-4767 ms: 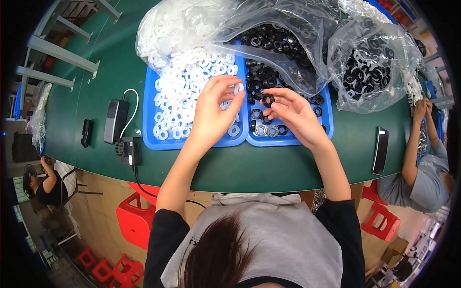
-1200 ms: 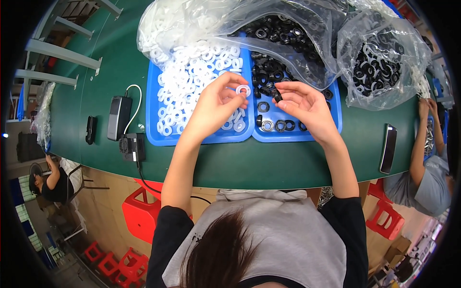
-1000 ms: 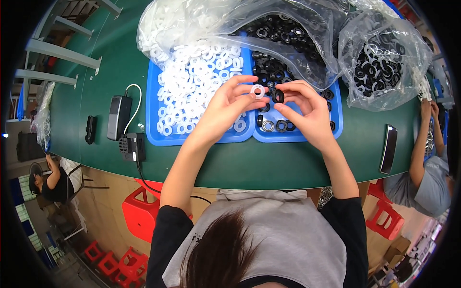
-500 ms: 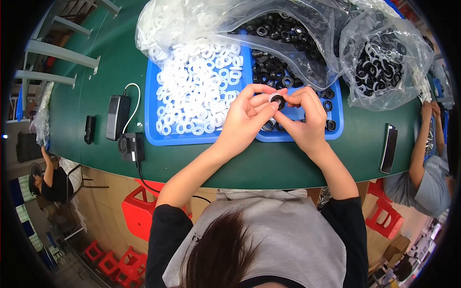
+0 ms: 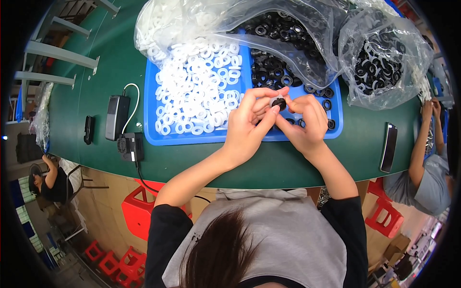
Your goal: The person repeatedly takes white rings and black grommets from trays, fits the white rings into the black grommets by hand, and places the assembled pieces into a plastic bag.
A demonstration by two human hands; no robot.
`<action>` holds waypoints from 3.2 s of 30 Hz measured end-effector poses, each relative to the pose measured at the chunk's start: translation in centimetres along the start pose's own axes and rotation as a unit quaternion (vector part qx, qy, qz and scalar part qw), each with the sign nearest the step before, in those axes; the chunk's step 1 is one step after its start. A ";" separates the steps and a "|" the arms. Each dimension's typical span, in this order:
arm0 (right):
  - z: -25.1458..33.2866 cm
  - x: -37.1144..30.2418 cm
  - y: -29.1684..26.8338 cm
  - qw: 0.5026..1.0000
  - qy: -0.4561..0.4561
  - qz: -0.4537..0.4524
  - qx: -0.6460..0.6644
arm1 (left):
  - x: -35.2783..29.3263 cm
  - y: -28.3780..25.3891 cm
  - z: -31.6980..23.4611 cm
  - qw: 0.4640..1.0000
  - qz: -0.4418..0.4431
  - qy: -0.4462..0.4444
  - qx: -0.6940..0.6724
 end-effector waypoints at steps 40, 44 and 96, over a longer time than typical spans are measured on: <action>-1.8 3.4 -1.7 0.945 0.189 0.247 -0.102 | 2.6 -5.8 -1.6 0.828 -0.058 0.092 0.550; -2.7 -0.3 2.5 0.928 0.147 0.317 -0.129 | 2.6 -5.5 -1.8 0.819 -0.059 0.103 0.561; -3.5 0.0 2.0 0.890 0.324 0.163 0.277 | 2.5 -3.4 0.4 0.990 0.038 -0.133 0.031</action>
Point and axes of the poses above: each hand's wrist, its own x-axis towards the middle knuckle, its own y-axis out of the palm, z = x × y, the point moved 8 cm from there along x, towards the middle knuckle, and after that the axes turned 8 degrees about -z, right-handed, at the moved point
